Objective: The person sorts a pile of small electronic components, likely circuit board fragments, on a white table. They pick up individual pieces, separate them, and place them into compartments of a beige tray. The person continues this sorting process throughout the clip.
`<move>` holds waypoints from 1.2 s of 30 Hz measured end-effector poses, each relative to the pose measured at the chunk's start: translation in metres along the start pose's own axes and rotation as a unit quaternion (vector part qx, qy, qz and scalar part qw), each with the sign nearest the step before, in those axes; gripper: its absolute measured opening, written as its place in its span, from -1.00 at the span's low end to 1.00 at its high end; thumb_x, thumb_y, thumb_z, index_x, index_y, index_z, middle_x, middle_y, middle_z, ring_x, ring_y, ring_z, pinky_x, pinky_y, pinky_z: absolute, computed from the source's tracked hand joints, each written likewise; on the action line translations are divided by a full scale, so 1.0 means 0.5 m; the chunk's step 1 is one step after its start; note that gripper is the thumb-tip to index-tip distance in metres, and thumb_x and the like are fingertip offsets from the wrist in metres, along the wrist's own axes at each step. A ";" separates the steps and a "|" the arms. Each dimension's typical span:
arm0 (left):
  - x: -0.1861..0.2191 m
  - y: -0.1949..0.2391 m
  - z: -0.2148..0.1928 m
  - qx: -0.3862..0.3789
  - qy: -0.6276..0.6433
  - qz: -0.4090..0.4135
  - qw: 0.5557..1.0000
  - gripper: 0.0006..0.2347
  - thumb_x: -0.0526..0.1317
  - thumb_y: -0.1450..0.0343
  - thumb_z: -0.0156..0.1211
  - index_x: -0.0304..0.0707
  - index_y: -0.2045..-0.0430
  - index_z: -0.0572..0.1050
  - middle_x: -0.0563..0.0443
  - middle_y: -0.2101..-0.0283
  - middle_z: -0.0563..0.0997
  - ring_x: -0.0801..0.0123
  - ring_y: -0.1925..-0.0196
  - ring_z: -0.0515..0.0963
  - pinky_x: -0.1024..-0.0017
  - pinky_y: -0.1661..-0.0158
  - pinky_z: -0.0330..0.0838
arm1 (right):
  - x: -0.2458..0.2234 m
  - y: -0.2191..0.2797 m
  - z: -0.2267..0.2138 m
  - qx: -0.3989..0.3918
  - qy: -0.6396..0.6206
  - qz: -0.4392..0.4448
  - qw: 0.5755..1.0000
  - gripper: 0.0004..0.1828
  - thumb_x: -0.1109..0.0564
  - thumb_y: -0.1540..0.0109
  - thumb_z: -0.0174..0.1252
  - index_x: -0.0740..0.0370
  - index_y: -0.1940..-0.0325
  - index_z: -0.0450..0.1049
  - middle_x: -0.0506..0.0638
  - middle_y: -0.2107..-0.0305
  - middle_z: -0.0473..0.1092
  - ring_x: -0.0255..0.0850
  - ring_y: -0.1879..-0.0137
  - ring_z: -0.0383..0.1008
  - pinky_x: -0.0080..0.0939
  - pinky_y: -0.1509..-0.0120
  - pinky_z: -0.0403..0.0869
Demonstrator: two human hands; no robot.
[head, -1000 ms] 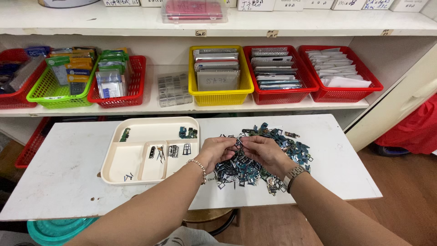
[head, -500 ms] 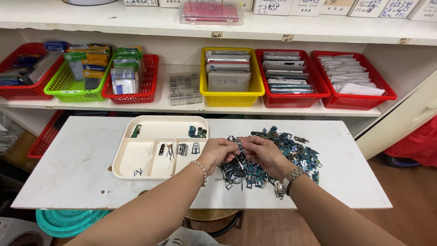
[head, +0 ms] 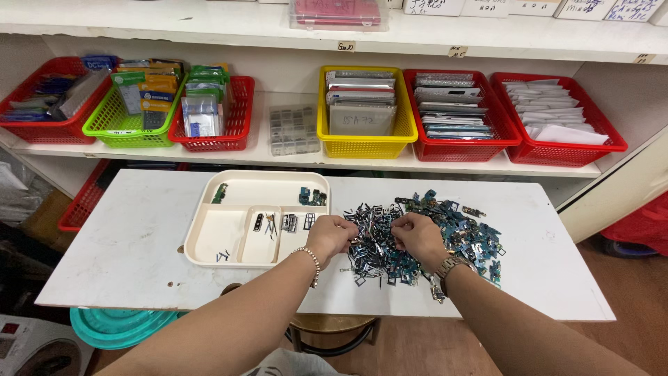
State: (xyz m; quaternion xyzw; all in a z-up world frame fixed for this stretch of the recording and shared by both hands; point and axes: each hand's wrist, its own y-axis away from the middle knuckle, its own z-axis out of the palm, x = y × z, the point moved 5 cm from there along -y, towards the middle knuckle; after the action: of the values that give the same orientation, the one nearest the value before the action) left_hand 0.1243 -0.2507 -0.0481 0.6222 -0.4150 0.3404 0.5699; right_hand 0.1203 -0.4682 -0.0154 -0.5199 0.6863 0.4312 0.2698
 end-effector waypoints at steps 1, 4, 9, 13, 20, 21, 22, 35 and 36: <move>0.001 0.003 -0.002 -0.001 0.003 0.001 1.000 -0.92 -0.36 -0.33 0.32 -0.40 0.38 0.63 -0.02 0.44 0.65 0.46 0.53 0.54 0.49 0.46 0.53 | -0.001 -0.003 -0.005 0.009 0.029 -0.004 1.000 -0.78 0.18 -0.26 0.23 0.31 0.04 0.58 0.02 0.39 0.55 -0.30 0.36 0.55 -0.32 0.22 0.58; 0.005 0.013 -0.008 0.012 0.000 0.000 1.000 -0.92 -0.40 -0.34 0.30 -0.44 0.36 0.62 -0.07 0.43 0.65 0.44 0.52 0.56 0.48 0.45 0.54 | -0.009 -0.001 -0.020 0.031 0.059 -0.049 0.997 -0.73 0.19 -0.22 0.24 0.26 0.00 0.55 0.02 0.37 0.58 -0.31 0.35 0.59 -0.31 0.22 0.58; 0.019 0.024 -0.021 0.072 -0.005 0.004 0.997 -0.87 -0.46 -0.35 0.15 -0.39 0.33 0.62 -0.10 0.36 0.69 0.38 0.50 0.65 0.47 0.43 0.60 | -0.024 0.020 -0.028 0.052 0.119 -0.085 0.988 -0.74 0.16 -0.21 0.25 0.22 0.03 0.55 0.01 0.32 0.58 -0.26 0.30 0.59 -0.24 0.18 0.56; 0.020 0.031 -0.019 0.084 -0.009 0.005 0.996 -0.86 -0.50 -0.34 0.12 -0.42 0.33 0.59 -0.17 0.34 0.70 0.31 0.51 0.68 0.44 0.47 0.63 | -0.031 0.055 -0.001 -0.033 0.183 -0.110 0.976 -0.82 0.09 -0.22 0.27 0.16 0.13 0.62 -0.06 0.33 0.59 -0.29 0.23 0.59 -0.27 0.12 0.55; 0.015 0.060 -0.001 0.026 -0.129 0.036 0.991 -0.97 -0.45 -0.33 0.23 -0.47 0.47 0.59 -0.20 0.51 0.67 0.27 0.57 0.69 0.39 0.51 0.60 | -0.057 0.134 0.056 -0.111 0.288 -0.262 0.914 -0.79 0.17 -0.09 0.34 0.16 0.21 0.54 -0.04 0.36 0.42 -0.18 0.19 0.47 -0.15 0.06 0.48; 0.015 0.067 0.003 0.006 -0.171 0.046 0.984 -0.96 -0.43 -0.33 0.28 -0.49 0.51 0.60 -0.21 0.56 0.66 0.27 0.58 0.68 0.38 0.51 0.58 | -0.059 0.137 0.056 -0.099 0.278 -0.254 0.921 -0.81 0.18 -0.11 0.32 0.16 0.21 0.54 -0.04 0.35 0.41 -0.17 0.18 0.48 -0.14 0.05 0.48; 0.011 0.072 0.008 -0.027 -0.217 0.028 0.975 -0.96 -0.42 -0.31 0.31 -0.47 0.53 0.61 -0.17 0.57 0.66 0.30 0.58 0.68 0.40 0.50 0.58 | -0.061 0.141 0.057 -0.088 0.268 -0.245 0.927 -0.84 0.18 -0.14 0.30 0.16 0.21 0.53 -0.04 0.35 0.40 -0.16 0.18 0.48 -0.14 0.04 0.48; -0.017 0.093 0.010 -0.046 -0.291 -0.026 0.955 -0.98 -0.46 -0.26 0.32 -0.48 0.53 0.65 -0.19 0.50 0.70 0.28 0.54 0.73 0.44 0.47 0.64 | -0.056 0.156 0.118 -0.166 0.336 -0.244 0.895 -0.86 0.10 -0.15 0.28 0.14 0.25 0.53 -0.04 0.33 0.41 -0.16 0.06 0.48 -0.11 -0.05 0.47; -0.025 0.093 0.014 -0.058 -0.287 -0.023 0.956 -0.96 -0.48 -0.23 0.35 -0.48 0.53 0.66 -0.18 0.50 0.71 0.30 0.54 0.73 0.45 0.47 0.63 | -0.055 0.150 0.122 -0.168 0.336 -0.243 0.894 -0.85 0.09 -0.14 0.30 0.15 0.27 0.53 -0.04 0.33 0.42 -0.15 0.07 0.48 -0.11 -0.05 0.47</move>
State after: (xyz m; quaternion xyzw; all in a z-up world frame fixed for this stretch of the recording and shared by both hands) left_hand 0.0765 -0.2561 -0.0401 0.6688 -0.5659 0.1090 0.4697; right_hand 0.0534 -0.3950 0.0010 -0.8222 0.5051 0.2610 0.0285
